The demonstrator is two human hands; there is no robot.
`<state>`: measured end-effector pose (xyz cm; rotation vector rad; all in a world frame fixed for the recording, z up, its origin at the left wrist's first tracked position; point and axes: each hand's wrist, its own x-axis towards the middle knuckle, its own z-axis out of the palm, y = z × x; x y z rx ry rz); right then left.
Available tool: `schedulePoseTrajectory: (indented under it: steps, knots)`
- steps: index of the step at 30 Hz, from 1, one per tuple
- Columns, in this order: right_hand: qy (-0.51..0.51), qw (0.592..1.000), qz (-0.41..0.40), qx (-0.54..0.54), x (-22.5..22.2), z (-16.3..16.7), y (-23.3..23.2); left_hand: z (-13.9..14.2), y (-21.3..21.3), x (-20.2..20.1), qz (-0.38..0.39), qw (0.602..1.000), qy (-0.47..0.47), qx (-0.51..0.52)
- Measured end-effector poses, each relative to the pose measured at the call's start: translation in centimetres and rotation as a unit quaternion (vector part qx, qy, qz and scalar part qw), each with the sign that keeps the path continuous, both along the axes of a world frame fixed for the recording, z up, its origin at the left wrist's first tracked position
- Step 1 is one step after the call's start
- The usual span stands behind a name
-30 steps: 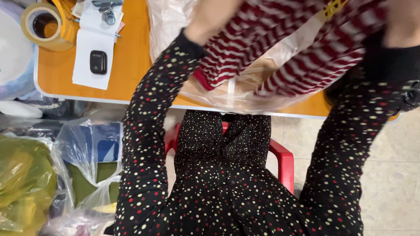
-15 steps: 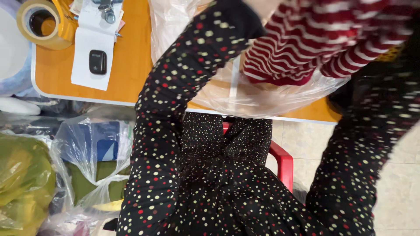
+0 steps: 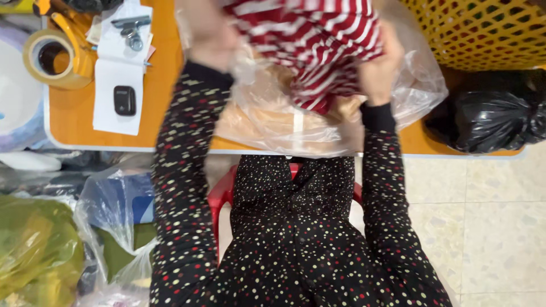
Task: The person opens a black plastic bag on the table, then takes garments one at a time from a yellow laundry basket and stacks them on the table, smoothing each item flat with both hands before adding the next piece.
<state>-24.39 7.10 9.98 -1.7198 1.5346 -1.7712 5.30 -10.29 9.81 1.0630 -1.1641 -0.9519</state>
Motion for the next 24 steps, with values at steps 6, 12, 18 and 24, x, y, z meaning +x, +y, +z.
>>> schedulePoseTrajectory:
  steps: [6,12,18,24]
  knots:
    - [0.333,0.935,-0.118,0.016,-4.0,7.7,2.9,-1.8,0.9,7.3,-0.03,0.999,-0.03,-0.011]
    - [0.488,0.851,0.033,0.189,-2.2,1.4,3.3,-2.6,7.1,8.6,0.113,0.88,-0.425,-0.181]
    - [0.474,0.842,0.028,0.257,-3.8,-5.2,6.2,-4.2,9.0,6.8,-0.117,0.737,-0.628,-0.221]
    - [0.377,0.884,0.011,0.275,-4.2,-7.5,11.6,-6.1,10.0,8.5,-0.18,0.729,-0.637,-0.178]
